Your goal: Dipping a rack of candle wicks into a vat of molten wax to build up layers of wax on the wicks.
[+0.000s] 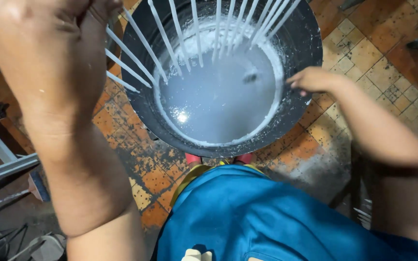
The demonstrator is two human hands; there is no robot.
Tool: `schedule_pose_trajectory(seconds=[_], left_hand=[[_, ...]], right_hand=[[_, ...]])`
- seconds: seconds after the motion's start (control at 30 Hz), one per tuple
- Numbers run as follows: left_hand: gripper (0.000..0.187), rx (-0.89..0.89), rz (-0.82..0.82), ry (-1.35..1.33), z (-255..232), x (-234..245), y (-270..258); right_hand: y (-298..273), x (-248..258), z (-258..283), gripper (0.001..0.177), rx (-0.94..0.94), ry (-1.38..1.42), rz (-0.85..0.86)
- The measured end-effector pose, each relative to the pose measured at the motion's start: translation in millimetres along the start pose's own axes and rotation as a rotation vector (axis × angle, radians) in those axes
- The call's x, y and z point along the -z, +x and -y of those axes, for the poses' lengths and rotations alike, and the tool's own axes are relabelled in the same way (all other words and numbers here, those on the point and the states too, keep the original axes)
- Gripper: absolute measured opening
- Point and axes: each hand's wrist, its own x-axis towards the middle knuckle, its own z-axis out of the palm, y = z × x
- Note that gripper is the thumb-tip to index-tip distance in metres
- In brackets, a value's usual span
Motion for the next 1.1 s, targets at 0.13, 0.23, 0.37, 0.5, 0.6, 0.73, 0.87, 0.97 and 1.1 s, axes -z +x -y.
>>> schedule_pose_trajectory(seconds=[0.13, 0.23, 0.37, 0.5, 0.6, 0.73, 0.87, 0.97, 1.1], left_hand=[[0.028, 0.096, -0.032, -0.114, -29, -6, 7], [0.015, 0.199, -0.009, -0.057, -33, -40, -9], [0.014, 0.306, 0.058, -0.137, -49, -52, -14], [0.017, 0.361, 0.084, -0.210, -56, -51, -16], [0.015, 0.358, 0.065, -0.259, -55, -50, -14], [0.015, 0.330, 0.015, -0.241, -51, -45, -12], [0.012, 0.315, -0.020, -0.245, -48, -42, -13], [0.013, 0.288, -0.046, -0.281, -46, -43, -11], [0.013, 0.322, -0.028, -0.269, -46, -52, -15]], right_hand=[[72, -42, 15, 0.037, 0.000, -0.448, 0.212], [113, -69, 19, 0.052, -0.097, -0.677, 0.190], [162, -88, 16, 0.048, -0.080, -0.760, 0.154], [184, -99, 18, 0.052, 0.067, -0.579, -0.022], [183, -97, 23, 0.063, 0.184, -0.453, -0.176], [132, -65, 29, 0.040, 0.162, -0.373, -0.270], [54, -24, 50, 0.050, 0.052, -0.571, -0.043], [60, -35, 37, 0.035, 0.021, -0.748, 0.150], [88, -86, 30, 0.039, 0.049, -0.827, 0.289]])
